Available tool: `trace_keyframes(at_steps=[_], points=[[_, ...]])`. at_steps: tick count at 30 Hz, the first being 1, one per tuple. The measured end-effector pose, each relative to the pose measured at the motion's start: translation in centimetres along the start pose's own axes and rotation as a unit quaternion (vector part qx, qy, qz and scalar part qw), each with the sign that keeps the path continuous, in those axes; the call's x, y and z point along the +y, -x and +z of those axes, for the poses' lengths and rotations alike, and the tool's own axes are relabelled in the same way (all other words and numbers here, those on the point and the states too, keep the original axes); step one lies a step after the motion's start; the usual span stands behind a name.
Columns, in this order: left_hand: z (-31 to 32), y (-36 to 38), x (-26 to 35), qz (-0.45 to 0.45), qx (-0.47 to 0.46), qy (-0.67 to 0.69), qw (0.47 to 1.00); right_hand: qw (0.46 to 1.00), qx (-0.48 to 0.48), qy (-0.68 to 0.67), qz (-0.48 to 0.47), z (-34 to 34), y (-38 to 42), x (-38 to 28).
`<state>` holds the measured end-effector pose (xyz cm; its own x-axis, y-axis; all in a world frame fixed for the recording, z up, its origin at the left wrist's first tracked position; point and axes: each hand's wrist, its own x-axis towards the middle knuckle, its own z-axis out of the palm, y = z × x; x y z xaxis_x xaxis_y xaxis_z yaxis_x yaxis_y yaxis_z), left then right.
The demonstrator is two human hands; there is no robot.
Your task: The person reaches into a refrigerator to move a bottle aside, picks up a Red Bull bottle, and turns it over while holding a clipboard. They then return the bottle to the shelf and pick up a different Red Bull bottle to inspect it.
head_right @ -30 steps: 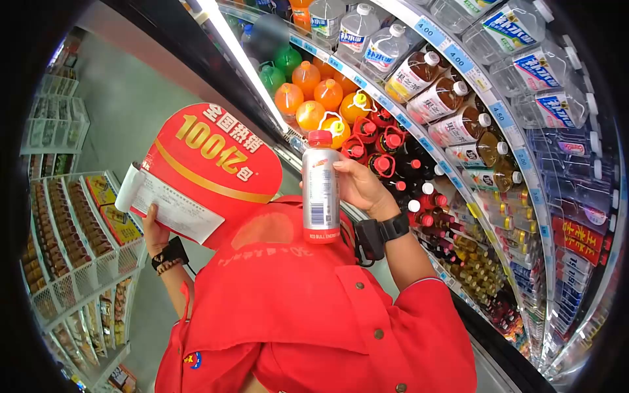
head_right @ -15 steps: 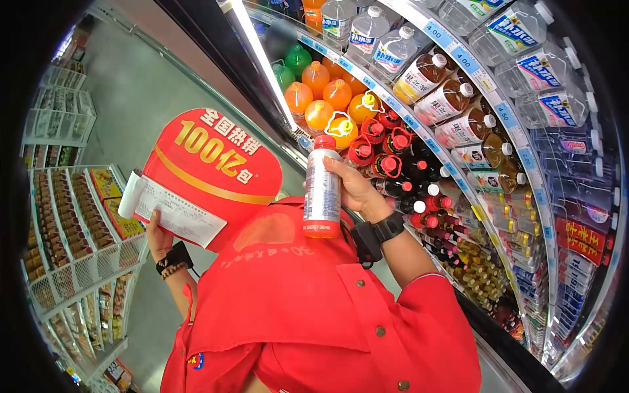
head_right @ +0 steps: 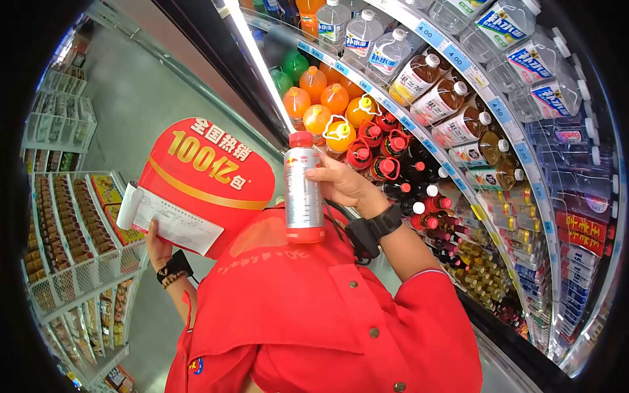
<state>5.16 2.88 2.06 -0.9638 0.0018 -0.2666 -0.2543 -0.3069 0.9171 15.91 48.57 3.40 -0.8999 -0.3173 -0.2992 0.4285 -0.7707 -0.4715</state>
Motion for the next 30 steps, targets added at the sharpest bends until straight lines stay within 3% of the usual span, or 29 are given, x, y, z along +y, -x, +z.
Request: trace_keyframes(at_steps=[11, 17, 23, 30], points=[[-0.4, 0.0, -0.5, 0.03, -0.007, 0.005, 1.0, 0.998, 0.053, -0.014, 0.008, -0.3, -1.2, 1.0], [-0.3, 0.1, -0.3, 0.027, -0.002, -0.003, 1.0, 0.997, -0.062, -0.037, -0.017, 1.5, -0.8, -0.4], [1.5, 0.7, 0.2, 0.026, -0.008, 0.009, 1.0, 0.998, -0.063, -0.015, -0.028, 2.4, -0.4, -0.9], [2.0, 1.0, 0.5, 0.026, -0.012, 0.012, 1.0, 0.999, 0.004, 0.025, -0.03, 3.9, 0.6, -0.9]])
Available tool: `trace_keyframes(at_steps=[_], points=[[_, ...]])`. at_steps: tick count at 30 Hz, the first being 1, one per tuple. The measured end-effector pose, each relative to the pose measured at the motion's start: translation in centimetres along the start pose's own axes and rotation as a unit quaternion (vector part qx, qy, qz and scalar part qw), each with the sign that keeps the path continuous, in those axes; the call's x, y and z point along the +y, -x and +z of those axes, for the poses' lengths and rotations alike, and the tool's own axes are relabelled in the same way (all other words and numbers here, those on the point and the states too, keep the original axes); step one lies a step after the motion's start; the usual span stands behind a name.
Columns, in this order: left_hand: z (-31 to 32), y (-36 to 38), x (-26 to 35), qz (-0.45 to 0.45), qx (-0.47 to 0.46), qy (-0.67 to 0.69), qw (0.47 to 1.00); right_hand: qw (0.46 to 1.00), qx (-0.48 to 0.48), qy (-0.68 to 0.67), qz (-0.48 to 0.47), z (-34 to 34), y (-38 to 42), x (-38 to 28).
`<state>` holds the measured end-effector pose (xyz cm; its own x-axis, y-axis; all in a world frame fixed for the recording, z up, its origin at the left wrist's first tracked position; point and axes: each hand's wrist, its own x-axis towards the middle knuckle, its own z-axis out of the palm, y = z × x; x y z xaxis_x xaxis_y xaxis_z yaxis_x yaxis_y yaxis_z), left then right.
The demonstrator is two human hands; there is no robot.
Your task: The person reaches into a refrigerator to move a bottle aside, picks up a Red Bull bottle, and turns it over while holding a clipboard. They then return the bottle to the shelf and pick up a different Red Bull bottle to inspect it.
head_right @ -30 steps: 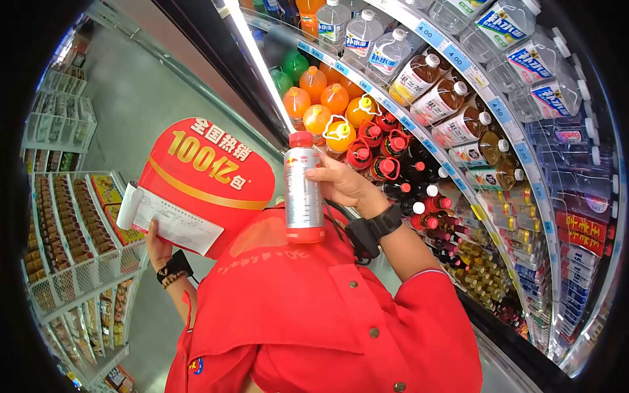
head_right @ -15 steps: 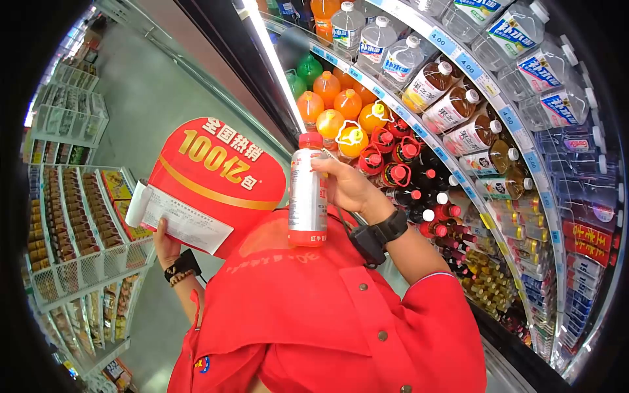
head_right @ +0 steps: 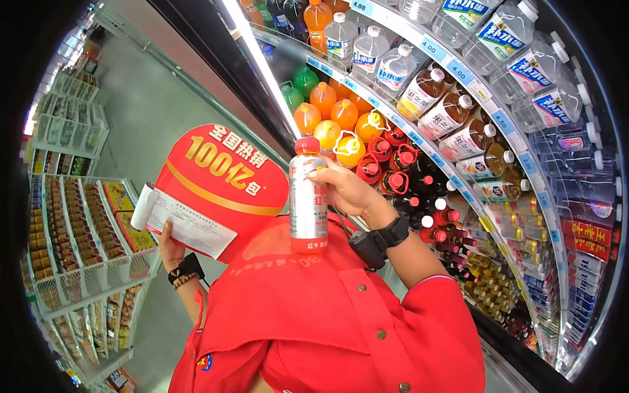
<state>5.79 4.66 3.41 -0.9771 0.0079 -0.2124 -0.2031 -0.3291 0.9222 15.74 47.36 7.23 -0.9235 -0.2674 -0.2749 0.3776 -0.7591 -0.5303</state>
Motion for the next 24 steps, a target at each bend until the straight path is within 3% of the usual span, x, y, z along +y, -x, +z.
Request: trace_keyframes(at_steps=[14, 24], points=[[-0.7, -0.3, -0.6, 0.013, -0.012, 0.022, 1.0, 0.995, -0.014, 0.091, -0.027, 1.2, 0.8, -0.6], [0.2, -0.1, -0.2, 0.008, -0.019, 0.029, 0.999, 0.956, 0.069, 0.272, -0.082, 3.6, 2.0, -0.8]])
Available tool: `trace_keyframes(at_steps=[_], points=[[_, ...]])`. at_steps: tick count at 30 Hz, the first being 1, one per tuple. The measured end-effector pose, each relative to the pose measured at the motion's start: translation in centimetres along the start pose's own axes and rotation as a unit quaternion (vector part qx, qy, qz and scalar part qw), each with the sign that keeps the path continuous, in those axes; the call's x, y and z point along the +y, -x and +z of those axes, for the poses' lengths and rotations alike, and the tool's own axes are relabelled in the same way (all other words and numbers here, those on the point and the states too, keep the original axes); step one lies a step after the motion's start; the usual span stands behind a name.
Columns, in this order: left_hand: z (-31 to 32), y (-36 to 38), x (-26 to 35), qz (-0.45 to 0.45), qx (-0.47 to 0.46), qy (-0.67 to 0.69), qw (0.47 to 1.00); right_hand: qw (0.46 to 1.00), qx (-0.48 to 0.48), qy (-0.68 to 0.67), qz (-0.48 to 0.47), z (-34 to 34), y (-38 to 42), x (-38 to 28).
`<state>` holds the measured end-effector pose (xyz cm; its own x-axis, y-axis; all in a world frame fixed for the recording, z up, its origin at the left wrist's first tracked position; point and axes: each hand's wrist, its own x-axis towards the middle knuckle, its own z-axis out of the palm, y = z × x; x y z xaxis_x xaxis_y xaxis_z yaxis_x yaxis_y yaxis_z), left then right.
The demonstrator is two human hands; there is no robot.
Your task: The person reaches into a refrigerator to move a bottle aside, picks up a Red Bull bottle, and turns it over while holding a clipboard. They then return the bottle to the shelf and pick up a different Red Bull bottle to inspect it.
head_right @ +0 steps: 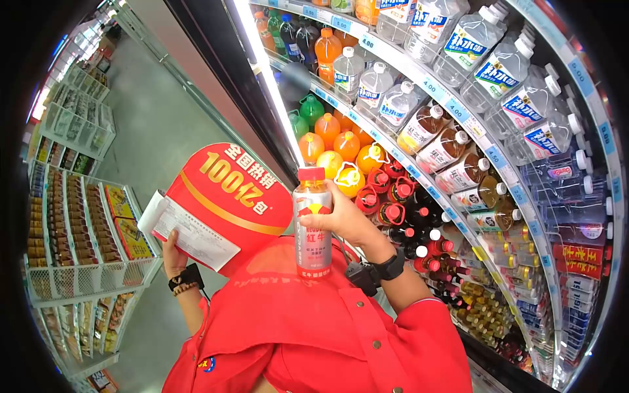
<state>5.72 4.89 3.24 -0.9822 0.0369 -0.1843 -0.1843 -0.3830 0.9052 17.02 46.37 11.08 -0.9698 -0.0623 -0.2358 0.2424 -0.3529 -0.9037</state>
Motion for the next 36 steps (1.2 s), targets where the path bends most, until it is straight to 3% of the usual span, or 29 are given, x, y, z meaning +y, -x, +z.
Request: trace_keyframes(at_steps=[7, 10, 13, 22, 32, 36], points=[[0.3, 0.0, 0.0, -0.003, 0.007, -0.002, 1.0, 0.986, 0.037, 0.156, -0.039, 0.3, 0.6, -0.2], [-0.3, -0.1, -0.3, -0.002, 0.007, -0.005, 1.0, 0.998, 0.02, 0.064, -0.014, 0.2, 0.3, 0.2], [-0.7, -0.3, -0.4, 0.005, -0.004, -0.012, 1.0, 0.98, -0.047, -0.194, 0.005, -0.6, -0.5, 1.7], [0.1, 0.0, -0.1, 0.007, -0.003, -0.001, 1.0, 0.961, 0.003, -0.268, 0.063, -2.4, -2.3, 4.3], [0.1, 0.0, -0.1, 0.008, -0.001, -0.001, 1.0, 0.936, -0.117, -0.328, 0.059, -3.1, -2.8, 3.9], [0.0, 0.0, -0.2, 0.007, 0.006, -0.002, 1.0, 0.95, -0.085, -0.285, 0.09, -3.3, -2.8, 4.3]])
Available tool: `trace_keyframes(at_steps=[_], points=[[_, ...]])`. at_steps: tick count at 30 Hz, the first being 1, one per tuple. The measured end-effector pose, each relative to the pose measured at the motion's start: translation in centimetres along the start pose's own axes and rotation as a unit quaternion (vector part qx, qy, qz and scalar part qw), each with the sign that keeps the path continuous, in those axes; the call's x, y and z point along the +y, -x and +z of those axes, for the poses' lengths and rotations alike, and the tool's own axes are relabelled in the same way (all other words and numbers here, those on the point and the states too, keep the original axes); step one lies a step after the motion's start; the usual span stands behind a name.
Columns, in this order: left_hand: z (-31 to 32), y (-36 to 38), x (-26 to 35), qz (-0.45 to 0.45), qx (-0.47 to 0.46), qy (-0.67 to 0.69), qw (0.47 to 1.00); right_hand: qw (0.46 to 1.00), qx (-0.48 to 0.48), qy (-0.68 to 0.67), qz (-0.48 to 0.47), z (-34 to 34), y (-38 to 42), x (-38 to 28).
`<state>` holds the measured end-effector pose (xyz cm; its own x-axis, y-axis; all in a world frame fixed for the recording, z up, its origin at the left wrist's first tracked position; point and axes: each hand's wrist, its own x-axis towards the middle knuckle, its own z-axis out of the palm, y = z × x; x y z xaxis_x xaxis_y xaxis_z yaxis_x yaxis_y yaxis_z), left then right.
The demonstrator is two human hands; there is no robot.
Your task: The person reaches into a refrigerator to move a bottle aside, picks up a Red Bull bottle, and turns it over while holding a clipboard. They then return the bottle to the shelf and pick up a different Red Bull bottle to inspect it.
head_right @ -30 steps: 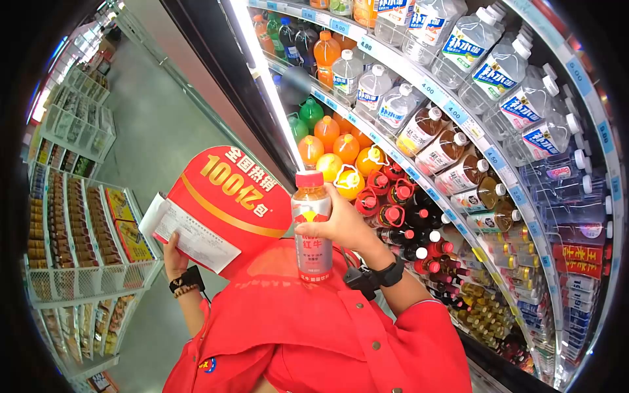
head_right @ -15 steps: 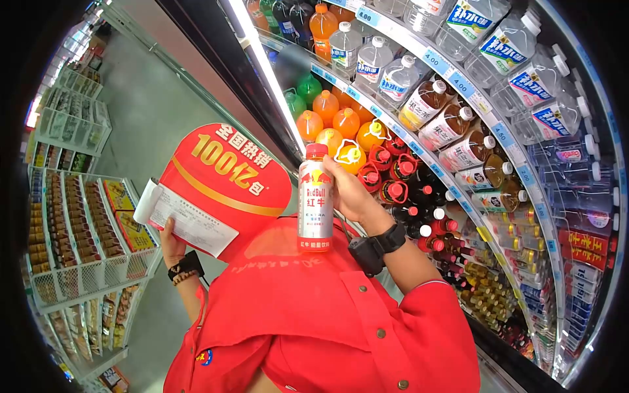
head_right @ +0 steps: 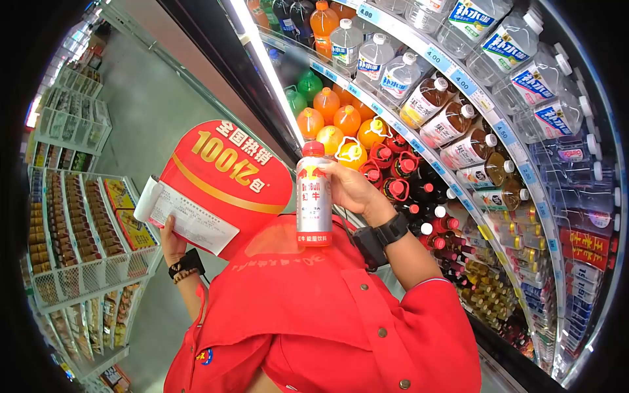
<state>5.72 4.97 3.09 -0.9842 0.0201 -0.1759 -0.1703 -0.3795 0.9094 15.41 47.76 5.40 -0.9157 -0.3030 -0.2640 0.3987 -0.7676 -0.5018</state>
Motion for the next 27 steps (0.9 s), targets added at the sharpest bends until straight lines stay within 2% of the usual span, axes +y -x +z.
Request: trace_keyframes(at_steps=[2, 7, 9, 14, 19, 21, 27], points=[[0.0, 0.1, 0.0, -0.003, -0.001, 0.001, 1.0, 0.999, 0.042, 0.031, -0.006, 0.5, 0.3, -0.4], [-0.6, -0.2, -0.4, -0.003, 0.002, 0.006, 1.0, 0.997, 0.043, 0.064, 0.0, -0.2, -0.3, -0.4], [-0.6, -0.2, -0.3, -0.004, -0.002, 0.002, 1.0, 0.994, 0.082, 0.076, 0.007, -0.1, -0.5, 0.1], [-0.7, -0.2, -0.4, 0.009, -0.007, -0.01, 1.0, 0.994, 0.094, 0.055, 0.02, -1.8, -1.5, 1.4], [-0.6, -0.2, -0.3, 0.003, -0.011, -0.006, 1.0, 0.985, 0.152, 0.067, 0.052, -2.6, -1.8, 1.9], [-0.7, -0.2, -0.3, 0.004, -0.01, -0.007, 1.0, 0.987, 0.145, 0.049, 0.043, -2.6, -1.9, 2.1], [-1.0, -0.4, -0.5, 0.005, -0.008, -0.006, 1.0, 0.983, 0.155, 0.012, 0.102, -3.7, -2.4, 3.5]])
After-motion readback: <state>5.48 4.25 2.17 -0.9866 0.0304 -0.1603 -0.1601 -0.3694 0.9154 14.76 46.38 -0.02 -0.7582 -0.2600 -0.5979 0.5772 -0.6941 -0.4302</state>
